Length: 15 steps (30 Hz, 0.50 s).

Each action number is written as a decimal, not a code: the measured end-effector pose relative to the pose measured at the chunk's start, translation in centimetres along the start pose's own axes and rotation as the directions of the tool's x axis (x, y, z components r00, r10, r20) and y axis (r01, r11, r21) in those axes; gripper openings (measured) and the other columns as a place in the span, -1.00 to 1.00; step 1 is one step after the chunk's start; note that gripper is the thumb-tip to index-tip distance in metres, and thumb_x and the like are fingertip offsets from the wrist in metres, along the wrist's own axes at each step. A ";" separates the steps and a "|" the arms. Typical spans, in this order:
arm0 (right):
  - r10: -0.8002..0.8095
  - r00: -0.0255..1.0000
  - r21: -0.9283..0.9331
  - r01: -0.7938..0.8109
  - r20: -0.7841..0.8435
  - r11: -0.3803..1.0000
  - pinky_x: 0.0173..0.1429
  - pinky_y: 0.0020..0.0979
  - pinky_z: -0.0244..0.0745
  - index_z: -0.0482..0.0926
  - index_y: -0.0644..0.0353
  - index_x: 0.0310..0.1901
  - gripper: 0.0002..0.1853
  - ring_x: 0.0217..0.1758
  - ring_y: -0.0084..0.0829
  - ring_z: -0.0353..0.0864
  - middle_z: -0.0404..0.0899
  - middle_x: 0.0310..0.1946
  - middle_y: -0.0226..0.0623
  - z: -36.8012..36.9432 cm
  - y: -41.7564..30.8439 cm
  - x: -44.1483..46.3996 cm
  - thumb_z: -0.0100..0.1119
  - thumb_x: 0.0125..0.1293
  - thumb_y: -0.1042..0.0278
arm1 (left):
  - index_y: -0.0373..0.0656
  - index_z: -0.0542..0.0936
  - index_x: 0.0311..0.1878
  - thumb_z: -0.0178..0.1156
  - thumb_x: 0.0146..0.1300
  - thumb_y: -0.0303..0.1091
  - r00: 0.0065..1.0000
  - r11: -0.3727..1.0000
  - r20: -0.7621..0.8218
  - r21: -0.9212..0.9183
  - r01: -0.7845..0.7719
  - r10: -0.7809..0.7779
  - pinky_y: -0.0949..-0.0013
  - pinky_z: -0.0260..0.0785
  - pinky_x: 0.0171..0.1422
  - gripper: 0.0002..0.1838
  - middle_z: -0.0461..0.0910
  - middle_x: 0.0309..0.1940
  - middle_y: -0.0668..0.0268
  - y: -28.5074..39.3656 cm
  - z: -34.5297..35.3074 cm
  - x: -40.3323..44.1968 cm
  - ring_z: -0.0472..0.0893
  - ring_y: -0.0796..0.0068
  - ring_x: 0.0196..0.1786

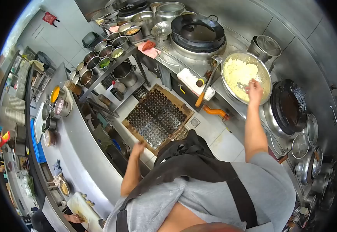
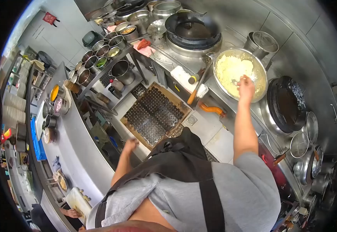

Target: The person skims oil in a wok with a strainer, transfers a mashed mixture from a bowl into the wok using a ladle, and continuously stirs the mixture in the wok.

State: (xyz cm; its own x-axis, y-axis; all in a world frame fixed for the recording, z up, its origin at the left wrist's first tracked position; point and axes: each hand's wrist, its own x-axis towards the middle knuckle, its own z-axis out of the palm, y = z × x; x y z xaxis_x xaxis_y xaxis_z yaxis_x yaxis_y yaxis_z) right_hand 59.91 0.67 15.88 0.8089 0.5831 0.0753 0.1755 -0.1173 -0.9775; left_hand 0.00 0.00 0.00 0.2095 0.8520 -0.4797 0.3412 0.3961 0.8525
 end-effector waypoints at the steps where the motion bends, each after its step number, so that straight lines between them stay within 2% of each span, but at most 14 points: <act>1: -0.021 0.998 -0.010 0.021 -0.061 1.000 -0.47 -0.60 0.45 0.54 0.25 0.13 -0.58 -0.39 -0.60 0.64 0.64 -0.39 -0.32 -1.7 -0.7 1.8 0.23 0.28 0.25 | -0.25 0.40 0.29 0.19 0.28 -0.31 1.000 1.000 0.008 -0.011 -0.002 0.002 0.32 0.20 0.37 -0.47 0.52 0.18 0.16 0.1 0.8 0.2 0.45 0.35 0.25; 2: -0.031 0.998 -0.020 0.030 -0.059 0.999 -0.47 -0.60 0.45 0.54 0.25 0.13 -0.58 -0.39 -0.60 0.64 0.64 -0.39 -0.32 -3.1 -1.5 3.1 0.23 0.28 0.25 | -0.26 0.38 0.30 0.17 0.29 -0.33 0.974 0.973 0.077 -0.107 -0.205 0.214 0.33 0.23 0.36 -0.48 0.52 0.17 0.16 9.5 -0.2 -1.0 0.47 0.34 0.24; 4: -0.205 0.959 -0.203 0.165 -0.196 0.965 -0.34 -0.41 0.53 0.55 0.31 0.08 -0.54 -0.33 -0.37 0.68 0.66 -0.35 -0.19 2.0 -3.3 7.0 0.22 0.26 0.14 | -0.26 0.38 0.31 0.18 0.25 -0.33 0.796 0.803 0.193 -0.324 -0.500 0.574 0.27 0.23 0.36 -0.44 0.54 0.14 0.12 25.6 -0.5 -3.8 0.47 0.33 0.23; 5: -0.217 0.958 -0.218 0.175 -0.188 0.960 -0.34 -0.41 0.53 0.55 0.31 0.08 -0.54 -0.33 -0.37 0.68 0.66 -0.35 -0.19 2.2 -3.6 8.9 0.22 0.26 0.14 | -0.28 0.45 0.24 0.15 0.25 -0.31 0.642 0.676 0.211 -0.251 -0.693 0.737 0.23 0.32 0.29 -0.51 0.59 0.05 0.08 31.1 -0.4 -6.1 0.54 0.25 0.16; 6: -0.320 0.916 -0.444 0.188 -0.243 0.876 -0.20 -0.31 0.53 0.56 0.32 0.07 -0.49 -0.25 -0.23 0.67 0.66 -0.29 -0.10 2.2 -3.7 10.9 0.21 0.24 0.07 | -0.34 0.51 0.13 0.13 0.24 -0.30 0.367 0.401 0.306 -0.054 -0.915 0.878 0.18 0.46 0.11 -0.57 0.64 -0.10 0.02 36.2 -1.0 -7.9 0.64 0.13 -0.04; 7: -0.427 0.864 -0.643 0.171 -0.267 0.746 -0.07 -0.22 0.53 0.56 0.32 0.06 -0.45 -0.17 -0.09 0.66 0.66 -0.23 -0.01 2.4 -3.7 12.7 0.20 0.22 -0.01 | -0.34 0.59 -0.05 0.09 0.26 -0.33 0.260 0.301 0.293 -0.105 -0.948 0.920 0.18 0.55 -0.07 -0.70 0.67 -0.26 0.01 39.7 -0.5 -9.8 0.68 0.04 -0.18; 8: -0.427 0.870 -0.657 0.174 -0.246 0.733 -0.07 -0.22 0.53 0.56 0.32 0.06 -0.45 -0.17 -0.09 0.66 0.66 -0.23 -0.01 2.5 -3.9 14.5 0.20 0.22 -0.01 | -0.32 0.61 -0.20 0.14 0.20 -0.42 0.035 0.100 0.209 -0.310 -0.945 0.977 0.21 0.59 -0.14 -0.82 0.68 -0.34 0.07 41.2 0.0 -9.4 0.69 0.04 -0.21; 9: -0.393 0.888 -0.718 0.111 -0.239 0.687 0.05 -0.17 0.47 0.56 0.33 0.06 -0.40 -0.09 -0.01 0.62 0.64 -0.18 0.06 2.5 -4.3 16.1 0.18 0.20 -0.08 | -0.28 0.62 -0.33 0.23 0.15 -0.48 -0.224 -0.152 0.189 -0.336 -0.929 0.956 0.26 0.61 -0.19 -0.92 0.67 -0.38 0.13 44.0 0.0 -8.9 0.70 0.16 -0.25; 10: -0.351 0.907 -0.773 0.046 -0.233 0.633 0.16 -0.13 0.41 0.55 0.33 0.07 -0.35 0.00 0.07 0.58 0.61 -0.12 0.13 2.5 -3.6 17.7 0.16 0.18 -0.14 | -0.29 0.62 -0.31 0.28 0.11 -0.46 0.073 0.108 0.201 -0.169 -0.980 0.977 0.30 0.61 -0.21 -0.89 0.66 -0.40 0.14 46.3 0.3 -11.1 0.70 0.22 -0.26; 11: -0.432 0.870 -0.834 0.044 -0.239 0.550 0.15 -0.11 0.41 0.57 0.35 0.01 -0.35 0.01 0.08 0.58 0.60 -0.10 0.15 2.2 -1.9 20.1 0.15 0.19 -0.18 | -0.30 0.62 -0.30 0.34 0.08 -0.44 0.365 0.370 0.173 0.004 -0.929 0.915 0.34 0.62 -0.23 -0.85 0.65 -0.42 0.15 47.8 0.8 -12.3 0.70 0.29 -0.27; 12: -0.463 0.855 -0.877 0.021 -0.234 0.481 0.13 -0.08 0.41 0.58 0.40 -0.05 -0.31 0.00 0.10 0.57 0.60 -0.11 0.18 2.4 -1.3 21.4 0.13 0.18 -0.23 | -0.30 0.62 -0.28 0.33 0.08 -0.43 0.326 0.313 0.209 0.092 -0.945 0.922 0.34 0.61 -0.23 -0.82 0.65 -0.40 0.14 49.4 1.1 -11.5 0.70 0.30 -0.26; 13: -0.365 0.902 -0.890 -0.042 -0.229 0.455 0.15 -0.08 0.40 0.59 0.42 -0.07 -0.27 0.02 0.10 0.57 0.59 -0.09 0.19 2.9 -2.1 21.6 0.11 0.18 -0.28 | -0.31 0.62 -0.25 0.33 0.08 -0.42 0.143 0.120 0.264 0.101 -0.988 0.954 0.35 0.61 -0.23 -0.80 0.65 -0.37 0.14 50.6 1.3 -8.7 0.69 0.30 -0.25; 14: -0.327 0.928 -0.921 -0.039 -0.177 0.387 0.15 -0.09 0.40 0.59 0.47 -0.10 -0.21 0.03 0.10 0.56 0.58 -0.07 0.20 1.6 0.7 25.8 0.12 0.14 -0.34 | -0.31 0.62 -0.23 0.33 0.08 -0.40 0.030 -0.003 0.297 0.109 -0.994 0.954 0.36 0.60 -0.23 -0.78 0.65 -0.34 0.13 51.8 1.6 -6.1 0.69 0.30 -0.24; 15: -0.214 0.961 -0.885 -0.059 -0.176 0.461 0.18 -0.09 0.37 0.58 0.55 -0.18 -0.13 0.06 0.11 0.54 0.57 -0.08 0.25 2.0 1.2 27.0 0.09 0.12 -0.41 | -0.32 0.62 -0.20 0.32 0.07 -0.39 -0.031 -0.076 0.326 0.127 -0.989 0.945 0.37 0.60 -0.23 -0.75 0.65 -0.31 0.12 52.6 1.8 -3.5 0.69 0.31 -0.23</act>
State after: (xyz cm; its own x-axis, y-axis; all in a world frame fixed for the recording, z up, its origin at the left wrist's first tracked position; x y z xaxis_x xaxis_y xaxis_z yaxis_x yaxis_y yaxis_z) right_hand 80.83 17.81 16.34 0.8384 0.4438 0.3163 0.5296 -0.8004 -0.2808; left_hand 18.86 17.24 46.20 0.6143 0.2365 0.7528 -0.1170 -0.9162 0.3833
